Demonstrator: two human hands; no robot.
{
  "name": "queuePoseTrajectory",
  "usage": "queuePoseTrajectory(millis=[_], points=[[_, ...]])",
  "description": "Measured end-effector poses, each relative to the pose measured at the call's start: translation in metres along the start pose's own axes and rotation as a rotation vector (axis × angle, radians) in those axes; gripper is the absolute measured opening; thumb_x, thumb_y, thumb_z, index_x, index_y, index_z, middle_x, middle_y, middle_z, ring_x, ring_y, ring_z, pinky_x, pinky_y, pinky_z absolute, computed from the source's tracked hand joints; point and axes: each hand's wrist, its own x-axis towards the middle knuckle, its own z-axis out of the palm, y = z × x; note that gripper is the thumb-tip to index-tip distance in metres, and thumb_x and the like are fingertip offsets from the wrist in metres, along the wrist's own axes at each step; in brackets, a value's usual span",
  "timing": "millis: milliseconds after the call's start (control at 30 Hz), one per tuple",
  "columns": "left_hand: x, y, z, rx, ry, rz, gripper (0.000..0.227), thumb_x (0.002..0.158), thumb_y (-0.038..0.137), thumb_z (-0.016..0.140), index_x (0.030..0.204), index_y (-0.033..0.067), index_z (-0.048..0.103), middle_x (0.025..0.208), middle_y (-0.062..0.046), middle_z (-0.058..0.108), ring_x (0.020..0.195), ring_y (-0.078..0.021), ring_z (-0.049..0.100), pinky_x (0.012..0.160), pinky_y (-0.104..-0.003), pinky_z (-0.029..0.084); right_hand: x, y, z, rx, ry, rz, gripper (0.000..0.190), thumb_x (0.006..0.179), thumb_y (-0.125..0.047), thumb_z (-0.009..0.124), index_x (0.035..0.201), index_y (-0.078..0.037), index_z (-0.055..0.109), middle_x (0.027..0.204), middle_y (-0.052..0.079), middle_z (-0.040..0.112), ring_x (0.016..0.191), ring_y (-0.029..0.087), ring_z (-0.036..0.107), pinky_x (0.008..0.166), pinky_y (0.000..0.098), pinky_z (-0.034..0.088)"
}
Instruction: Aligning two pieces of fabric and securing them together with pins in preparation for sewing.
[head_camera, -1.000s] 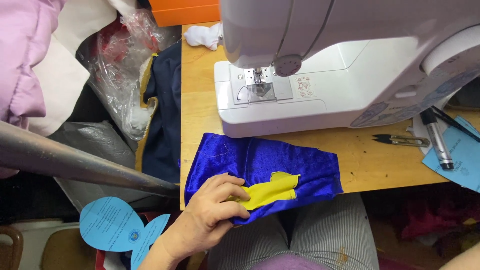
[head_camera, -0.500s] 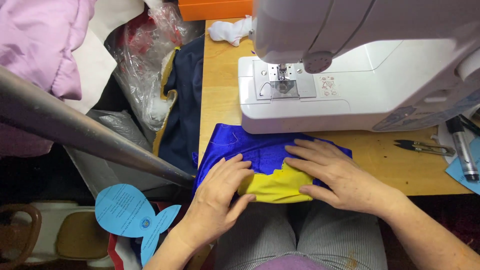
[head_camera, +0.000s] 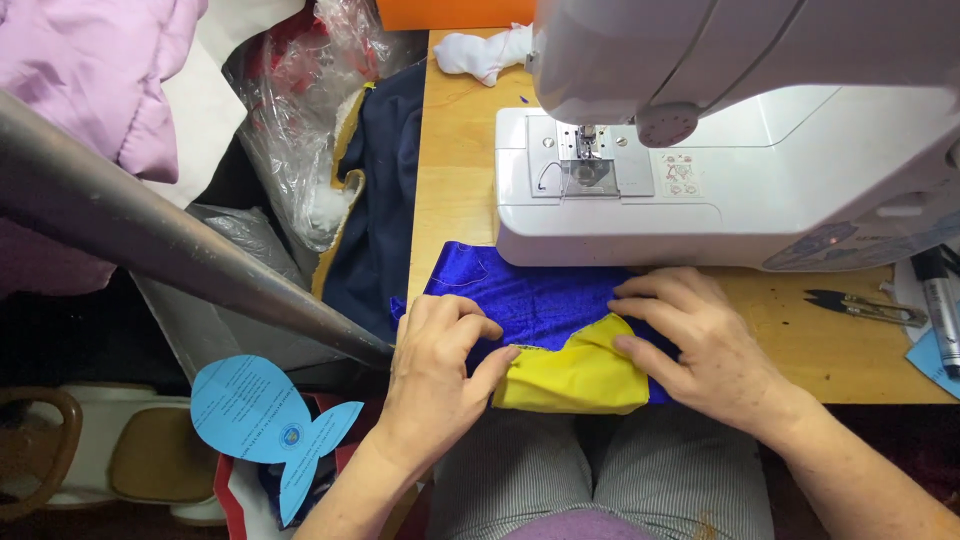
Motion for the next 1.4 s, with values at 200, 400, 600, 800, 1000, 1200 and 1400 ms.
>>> queuePoseTrajectory(millis=[200,400,600,800,1000,1200,1400], points=[[0.004,-0.004,0.007,0.027,-0.096,0.005,0.021,0.08,0.026,0.083,0.091,0.0126,0.072,0.099,-0.003,0.06,0.101,-0.025,0.053,0.093,-0.044,0.04,-0.001,0.006,0.022,-0.04,0.024,0.127,0.014,0.084,-0.031,0.075,0.087,-0.018,0.073,0.102,0.0,0.068,0.099,0.025,0.057,0.09,0.0407,0.041],[0.003,-0.001,0.007,0.008,-0.069,0.034,0.012,0.079,0.018,0.08,0.08,0.0157,0.068,0.099,-0.002,0.059,0.102,-0.0251,0.053,0.09,-0.046,0.037,-0.002,0.01,0.023,0.09,0.084,0.103,0.011,0.087,-0.02,0.075,0.082,-0.012,0.069,0.095,0.003,0.069,0.093,0.022,0.06,0.087,0.0356,0.044],[0.003,0.008,0.004,-0.121,-0.019,0.008,0.009,0.086,0.015,0.072,0.08,0.012,0.067,0.103,-0.005,0.063,0.109,-0.0254,0.056,0.095,-0.046,0.037,-0.001,0.009,0.013,0.226,0.095,0.105,0.012,0.091,-0.018,0.071,0.083,-0.011,0.065,0.085,0.0,0.072,0.081,0.017,0.064,0.082,0.0331,0.047],[0.003,0.015,-0.011,-0.311,0.086,0.011,0.009,0.088,0.009,0.068,0.083,0.0094,0.061,0.095,-0.005,0.069,0.095,-0.0206,0.063,0.088,-0.032,0.049,-0.013,0.017,0.007,0.453,-0.004,0.346,0.005,0.089,-0.014,0.072,0.088,-0.009,0.073,0.081,-0.002,0.074,0.075,0.01,0.069,0.074,0.0234,0.054],[0.001,0.009,-0.014,-0.296,-0.049,-0.258,0.007,0.089,0.016,0.067,0.082,0.0138,0.066,0.079,0.004,0.069,0.077,-0.0141,0.064,0.073,-0.03,0.05,-0.004,0.011,0.004,0.523,-0.034,0.401,0.006,0.087,-0.012,0.073,0.092,-0.009,0.074,0.079,-0.002,0.077,0.067,0.007,0.067,0.065,0.02,0.055],[-0.01,0.02,-0.036,-0.396,-0.207,-0.4,0.009,0.089,0.021,0.07,0.081,0.0169,0.071,0.07,0.01,0.07,0.059,-0.0061,0.059,0.055,-0.025,0.047,-0.014,0.02,-0.024,1.044,-0.295,0.298,0.008,0.093,-0.005,0.066,0.099,-0.002,0.07,0.092,0.009,0.065,0.079,0.018,0.06,0.067,0.0301,0.054],[-0.008,0.028,-0.057,-0.645,-0.249,-0.498,0.005,0.086,0.014,0.077,0.081,0.0122,0.076,0.06,0.002,0.075,0.052,-0.0031,0.064,0.053,-0.019,0.052,0.0,-0.003,-0.048,1.022,-0.168,0.249,0.009,0.092,-0.001,0.064,0.09,-0.008,0.069,0.089,0.01,0.068,0.079,0.02,0.061,0.063,0.0304,0.048]])
